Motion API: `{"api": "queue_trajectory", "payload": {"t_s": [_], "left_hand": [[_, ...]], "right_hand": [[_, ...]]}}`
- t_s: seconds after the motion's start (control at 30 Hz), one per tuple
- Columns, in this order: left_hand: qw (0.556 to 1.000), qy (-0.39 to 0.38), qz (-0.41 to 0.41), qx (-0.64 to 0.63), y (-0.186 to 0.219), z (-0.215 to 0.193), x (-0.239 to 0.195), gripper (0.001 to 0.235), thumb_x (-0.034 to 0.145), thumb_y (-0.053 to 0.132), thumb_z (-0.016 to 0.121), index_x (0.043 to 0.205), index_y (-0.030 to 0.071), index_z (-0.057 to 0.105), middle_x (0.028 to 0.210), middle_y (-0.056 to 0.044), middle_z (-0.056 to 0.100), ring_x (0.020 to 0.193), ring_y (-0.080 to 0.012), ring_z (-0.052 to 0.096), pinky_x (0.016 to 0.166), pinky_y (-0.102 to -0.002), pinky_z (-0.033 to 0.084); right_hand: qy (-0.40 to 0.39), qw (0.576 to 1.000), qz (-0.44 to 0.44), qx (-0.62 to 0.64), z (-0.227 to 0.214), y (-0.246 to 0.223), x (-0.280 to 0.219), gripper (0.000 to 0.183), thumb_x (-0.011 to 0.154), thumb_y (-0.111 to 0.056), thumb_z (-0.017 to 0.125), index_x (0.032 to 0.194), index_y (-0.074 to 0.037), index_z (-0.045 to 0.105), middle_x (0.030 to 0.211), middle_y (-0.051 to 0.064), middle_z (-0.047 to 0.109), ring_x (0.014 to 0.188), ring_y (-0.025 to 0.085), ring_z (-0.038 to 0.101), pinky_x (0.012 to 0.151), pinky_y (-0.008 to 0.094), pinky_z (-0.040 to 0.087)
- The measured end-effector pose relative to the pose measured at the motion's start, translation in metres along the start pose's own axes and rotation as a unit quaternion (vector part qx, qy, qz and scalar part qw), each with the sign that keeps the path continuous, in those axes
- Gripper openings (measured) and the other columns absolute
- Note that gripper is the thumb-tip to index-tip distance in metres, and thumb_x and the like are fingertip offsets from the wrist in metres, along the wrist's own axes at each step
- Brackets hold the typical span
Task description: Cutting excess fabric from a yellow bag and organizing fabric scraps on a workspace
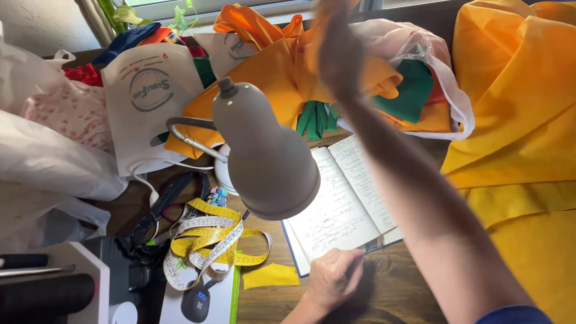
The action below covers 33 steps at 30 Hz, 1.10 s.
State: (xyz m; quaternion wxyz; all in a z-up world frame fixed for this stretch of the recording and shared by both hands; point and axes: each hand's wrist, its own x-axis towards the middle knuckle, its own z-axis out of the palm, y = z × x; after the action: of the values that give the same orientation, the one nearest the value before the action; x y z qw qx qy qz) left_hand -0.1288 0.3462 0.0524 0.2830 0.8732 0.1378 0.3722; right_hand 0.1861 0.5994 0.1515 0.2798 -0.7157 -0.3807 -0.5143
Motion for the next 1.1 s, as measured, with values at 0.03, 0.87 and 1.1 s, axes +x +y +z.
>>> {"api": "queue_trajectory", "payload": {"t_s": [0.03, 0.87, 1.1], "left_hand": [[1.0, 0.003, 0.0, -0.004, 0.001, -0.001, 0.002, 0.006, 0.093, 0.008, 0.073, 0.098, 0.009, 0.07, 0.076, -0.004, 0.073, 0.059, -0.0215, 0.066, 0.047, -0.033, 0.049], [1.0, -0.019, -0.013, -0.016, -0.003, 0.004, -0.003, 0.009, 0.09, 0.01, 0.073, 0.098, 0.012, 0.071, 0.076, -0.004, 0.072, 0.061, -0.0231, 0.065, 0.051, -0.034, 0.05], [1.0, -0.017, -0.015, -0.017, 0.0, 0.001, 0.002, 0.007, 0.089, 0.009, 0.074, 0.095, 0.012, 0.07, 0.075, -0.003, 0.073, 0.059, -0.0212, 0.064, 0.047, -0.033, 0.049]], "right_hand": [[-0.201, 0.973, 0.037, 0.108, 0.001, -0.03, -0.028, 0.029, 0.093, -0.003, 0.04, 0.116, -0.013, 0.054, 0.091, 0.011, 0.057, 0.074, 0.032, 0.054, 0.053, 0.05, 0.039], [-0.329, 0.621, 0.657, 0.273, -0.075, 0.152, -0.078, 0.018, 0.09, -0.032, 0.077, 0.105, -0.023, 0.072, 0.108, -0.003, 0.074, 0.092, 0.017, 0.072, 0.073, 0.023, 0.059], [-0.238, 0.457, 0.616, 0.596, -0.083, 0.11, -0.009, 0.028, 0.094, -0.003, 0.067, 0.119, -0.011, 0.061, 0.116, 0.007, 0.071, 0.117, 0.028, 0.072, 0.103, 0.068, 0.059]]}}
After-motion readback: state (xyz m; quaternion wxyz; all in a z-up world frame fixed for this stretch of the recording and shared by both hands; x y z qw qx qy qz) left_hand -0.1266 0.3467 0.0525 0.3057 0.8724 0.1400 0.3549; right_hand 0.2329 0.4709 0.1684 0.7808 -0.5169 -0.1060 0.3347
